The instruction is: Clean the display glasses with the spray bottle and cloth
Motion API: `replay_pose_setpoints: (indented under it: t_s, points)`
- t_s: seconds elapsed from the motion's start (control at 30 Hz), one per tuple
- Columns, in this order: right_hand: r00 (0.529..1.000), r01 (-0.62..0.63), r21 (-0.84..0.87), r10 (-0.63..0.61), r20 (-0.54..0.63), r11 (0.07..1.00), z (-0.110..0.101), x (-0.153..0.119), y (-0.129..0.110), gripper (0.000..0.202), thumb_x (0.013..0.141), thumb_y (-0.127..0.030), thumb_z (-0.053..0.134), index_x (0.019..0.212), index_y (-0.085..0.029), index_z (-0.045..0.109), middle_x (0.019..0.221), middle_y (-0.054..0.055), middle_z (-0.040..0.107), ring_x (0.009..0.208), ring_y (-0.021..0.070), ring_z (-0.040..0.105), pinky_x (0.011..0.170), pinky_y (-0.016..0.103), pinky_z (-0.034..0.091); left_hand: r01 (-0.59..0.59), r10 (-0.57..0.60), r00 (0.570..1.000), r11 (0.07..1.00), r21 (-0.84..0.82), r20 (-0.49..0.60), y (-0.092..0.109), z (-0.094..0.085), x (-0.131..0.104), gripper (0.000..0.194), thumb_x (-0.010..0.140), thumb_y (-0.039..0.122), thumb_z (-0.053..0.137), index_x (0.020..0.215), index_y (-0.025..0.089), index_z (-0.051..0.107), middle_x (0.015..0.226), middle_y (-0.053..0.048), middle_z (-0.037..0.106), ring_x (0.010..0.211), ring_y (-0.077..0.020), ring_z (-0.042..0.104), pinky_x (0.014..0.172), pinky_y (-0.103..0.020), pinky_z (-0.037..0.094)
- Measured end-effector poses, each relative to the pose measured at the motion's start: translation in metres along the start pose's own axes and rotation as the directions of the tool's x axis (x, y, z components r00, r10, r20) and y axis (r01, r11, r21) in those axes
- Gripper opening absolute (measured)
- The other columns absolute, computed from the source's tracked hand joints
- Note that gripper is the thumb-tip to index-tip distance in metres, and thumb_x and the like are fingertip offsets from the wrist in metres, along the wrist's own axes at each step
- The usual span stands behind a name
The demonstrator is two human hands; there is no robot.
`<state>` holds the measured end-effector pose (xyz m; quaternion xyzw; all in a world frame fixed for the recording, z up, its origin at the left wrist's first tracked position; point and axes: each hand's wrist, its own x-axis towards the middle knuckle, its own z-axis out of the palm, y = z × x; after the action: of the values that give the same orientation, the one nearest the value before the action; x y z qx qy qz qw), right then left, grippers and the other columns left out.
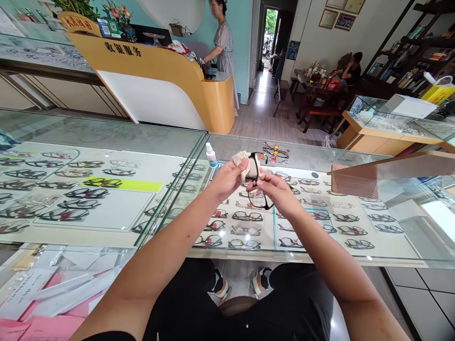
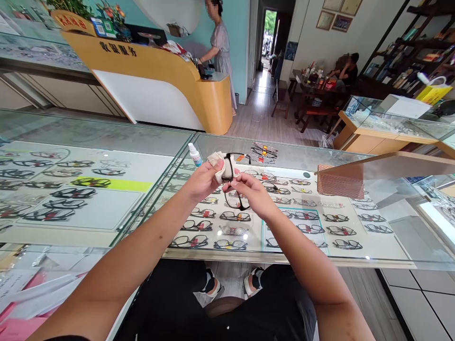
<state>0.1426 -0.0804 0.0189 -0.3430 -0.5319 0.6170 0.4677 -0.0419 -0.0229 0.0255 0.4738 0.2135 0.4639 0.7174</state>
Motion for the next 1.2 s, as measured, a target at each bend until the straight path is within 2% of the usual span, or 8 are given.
replay_pose_setpoints:
  t_s: [0.2, 0.33, 0.47, 0.7, 0.8, 0.9, 1.03, 1.2]
  points:
    - [1.0, -0.03, 0.059, 0.03, -0.001, 0.998, -0.002, 0.0, 0.001, 0.039, 0.089, -0.058, 0.086, 0.091, -0.025, 0.066, 0.097, 0.005, 0.081, 0.099, 0.0246, 0.074, 0.086, 0.037, 0.051, -0.041, 0.036, 0.996, 0.997, 0.062, 0.081, -0.001, -0.001, -0.005, 0.05, 0.073, 0.044, 0.106, 0.099, 0.017, 0.072, 0.079, -0.002, 0.075, 0.056, -0.0122, 0.063, 0.057, -0.027, 0.051]
    - [1.0, 0.006, -0.041, -0.006, 0.011, 0.999, 0.004, 0.0, 0.003, 0.038, 0.09, -0.059, 0.084, 0.093, -0.024, 0.069, 0.096, 0.005, 0.081, 0.1, 0.0237, 0.073, 0.086, 0.036, 0.049, -0.066, 0.066, 0.998, 0.99, 0.122, 0.004, -0.008, 0.001, -0.003, 0.054, 0.081, 0.062, 0.096, 0.093, 0.016, 0.071, 0.079, -0.004, 0.075, 0.05, -0.0106, 0.057, 0.048, -0.026, 0.044]
    - [1.0, 0.014, -0.023, -0.014, -0.01, 1.0, -0.001, 0.001, 0.002, 0.04, 0.09, -0.059, 0.084, 0.089, -0.025, 0.064, 0.095, 0.005, 0.082, 0.099, 0.0236, 0.073, 0.088, 0.036, 0.05, -0.08, 0.081, 0.997, 0.99, 0.115, -0.011, -0.003, -0.001, 0.001, 0.06, 0.082, 0.071, 0.092, 0.086, 0.014, 0.074, 0.081, -0.007, 0.076, 0.064, -0.015, 0.065, 0.061, -0.028, 0.054]
    - [1.0, 0.012, 0.026, -0.012, -0.009, 1.0, -0.004, 0.002, 0.003, 0.039, 0.09, -0.06, 0.085, 0.091, -0.025, 0.067, 0.096, 0.004, 0.081, 0.097, 0.0237, 0.074, 0.089, 0.036, 0.051, -0.056, 0.056, 0.998, 0.996, 0.073, 0.0, -0.006, -0.001, -0.003, 0.055, 0.07, 0.047, 0.107, 0.101, 0.016, 0.074, 0.083, -0.004, 0.077, 0.063, -0.0139, 0.065, 0.058, -0.026, 0.052]
    - [1.0, 0.013, -0.041, -0.013, 0.006, 0.999, 0.002, 0.001, 0.004, 0.042, 0.088, -0.063, 0.086, 0.09, -0.025, 0.068, 0.095, 0.005, 0.081, 0.097, 0.0237, 0.073, 0.088, 0.036, 0.05, -0.077, 0.087, 0.99, 0.993, 0.091, -0.109, -0.015, 0.001, -0.002, 0.056, 0.076, 0.061, 0.1, 0.094, 0.017, 0.07, 0.078, -0.002, 0.075, 0.05, -0.0098, 0.056, 0.045, -0.024, 0.041]
    - [1.0, 0.003, -0.026, -0.003, 0.008, 1.0, 0.001, 0.001, 0.002, 0.043, 0.088, -0.063, 0.087, 0.09, -0.025, 0.067, 0.094, 0.004, 0.081, 0.095, 0.0236, 0.073, 0.086, 0.036, 0.05, -0.05, 0.058, 0.994, 0.995, 0.086, -0.093, -0.013, 0.001, 0.0, 0.063, 0.079, 0.074, 0.092, 0.089, 0.015, 0.071, 0.077, -0.005, 0.075, 0.052, -0.0113, 0.059, 0.047, -0.025, 0.044]
    - [1.0, -0.007, 0.066, 0.008, -0.016, 0.998, -0.009, 0.001, -0.001, 0.039, 0.09, -0.059, 0.086, 0.089, -0.026, 0.066, 0.094, 0.004, 0.082, 0.093, 0.0236, 0.074, 0.088, 0.037, 0.052, -0.032, 0.032, 0.999, 0.999, 0.043, 0.009, -0.002, 0.0, -0.002, 0.057, 0.075, 0.057, 0.102, 0.103, 0.014, 0.077, 0.086, -0.006, 0.078, 0.073, -0.017, 0.072, 0.069, -0.029, 0.058]
    - [1.0, 0.016, 0.0, -0.016, 0.005, 1.0, 0.0, 0.001, 0.002, 0.04, 0.089, -0.061, 0.086, 0.09, -0.025, 0.069, 0.094, 0.005, 0.081, 0.094, 0.0234, 0.073, 0.087, 0.037, 0.051, -0.066, 0.066, 0.998, 0.993, 0.093, 0.002, -0.008, 0.001, -0.005, 0.051, 0.075, 0.05, 0.104, 0.097, 0.017, 0.072, 0.078, -0.002, 0.075, 0.054, -0.0113, 0.061, 0.051, -0.025, 0.047]
